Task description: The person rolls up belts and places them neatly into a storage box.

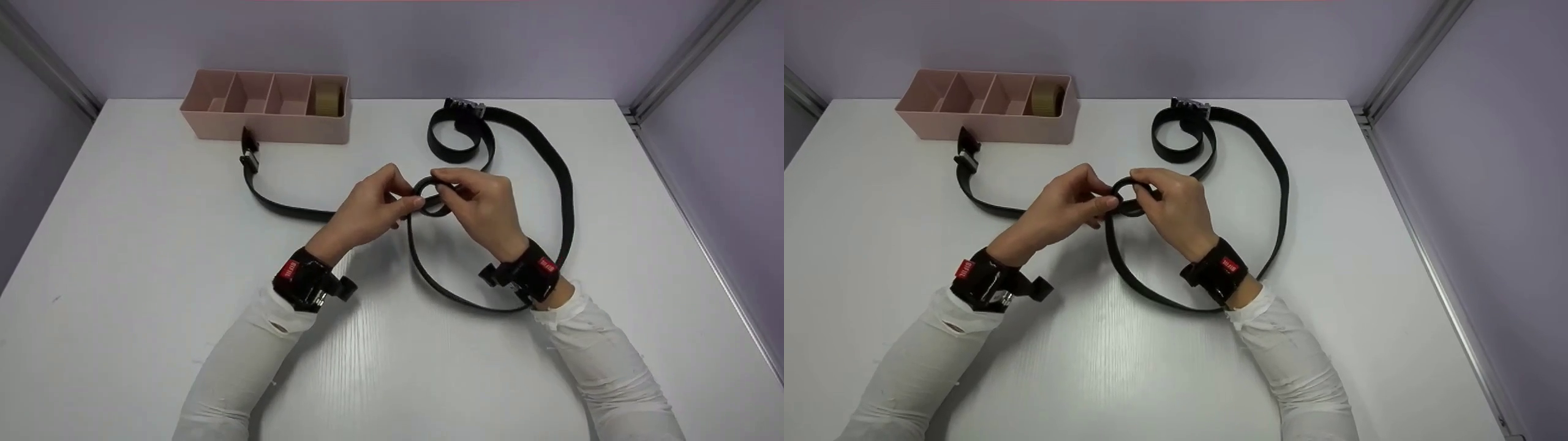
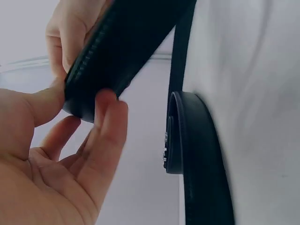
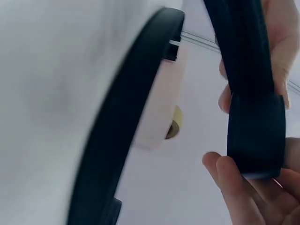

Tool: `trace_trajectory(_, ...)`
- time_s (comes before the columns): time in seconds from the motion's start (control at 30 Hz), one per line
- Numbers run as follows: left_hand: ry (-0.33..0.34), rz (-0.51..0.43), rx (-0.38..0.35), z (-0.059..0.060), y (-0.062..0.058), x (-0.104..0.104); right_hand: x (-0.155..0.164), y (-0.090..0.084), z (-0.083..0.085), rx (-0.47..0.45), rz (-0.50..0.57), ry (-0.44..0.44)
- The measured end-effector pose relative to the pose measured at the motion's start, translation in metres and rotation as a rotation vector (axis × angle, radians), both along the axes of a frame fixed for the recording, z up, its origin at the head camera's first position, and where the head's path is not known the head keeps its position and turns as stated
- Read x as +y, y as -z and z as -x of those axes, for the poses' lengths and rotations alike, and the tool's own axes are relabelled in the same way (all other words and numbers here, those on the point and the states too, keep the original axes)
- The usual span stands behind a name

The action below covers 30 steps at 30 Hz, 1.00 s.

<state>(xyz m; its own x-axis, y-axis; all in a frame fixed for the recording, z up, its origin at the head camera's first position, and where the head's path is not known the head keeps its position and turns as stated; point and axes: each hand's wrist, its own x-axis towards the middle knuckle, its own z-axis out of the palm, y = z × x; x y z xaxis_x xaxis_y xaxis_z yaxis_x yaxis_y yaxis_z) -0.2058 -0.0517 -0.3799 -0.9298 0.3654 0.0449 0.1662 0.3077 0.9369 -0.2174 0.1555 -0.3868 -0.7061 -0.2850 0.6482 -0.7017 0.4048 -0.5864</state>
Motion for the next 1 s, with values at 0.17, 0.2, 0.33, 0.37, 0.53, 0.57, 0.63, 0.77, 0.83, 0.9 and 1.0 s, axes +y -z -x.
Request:
trace_trajectory(0.17,-0.044,0.136,0.071,0.003,0.001,-0.005,-0.01,-0.004,-0.007,-0.201,0.043,-0.049)
trace_trajectory(0.2,-0.044,0.158,0.078,0.003,0.001,-0.006,-0.011,-0.006,-0.008,-0.266,0.043,-0.063)
trace_trajectory(0.33,-0.01,0.227,0.072,0.004,0.001,-0.008,-0.006,-0.003,-0.004,-0.51,0.012,-0.125)
trace_trajectory(0.37,0.004,0.237,0.068,0.005,0.001,-0.009,-0.003,-0.001,-0.001,-0.556,-0.002,-0.143)
trace_trajectory(0.53,0.08,0.273,0.056,0.004,0.003,-0.01,0.008,0.01,0.011,-0.684,-0.056,-0.229)
trace_trajectory(0.57,0.088,0.275,0.057,0.004,0.004,-0.01,0.01,0.01,0.012,-0.695,-0.059,-0.243)
trace_trajectory(0.63,0.096,0.278,0.062,0.005,0.004,-0.01,0.011,0.011,0.014,-0.72,-0.04,-0.265)
trace_trajectory(0.77,0.072,0.276,0.045,0.005,0.005,-0.01,0.011,0.011,0.013,-0.764,0.055,-0.28)
trace_trajectory(0.83,0.048,0.262,0.032,0.006,0.005,-0.009,0.01,0.01,0.012,-0.787,0.122,-0.279)
trace_trajectory(0.9,0.016,0.238,0.023,0.006,0.005,-0.009,0.009,0.01,0.011,-0.801,0.185,-0.274)
trace_trajectory(1.0,-0.032,0.19,0.008,0.006,0.006,-0.007,0.008,0.009,0.01,-0.8,0.281,-0.243)
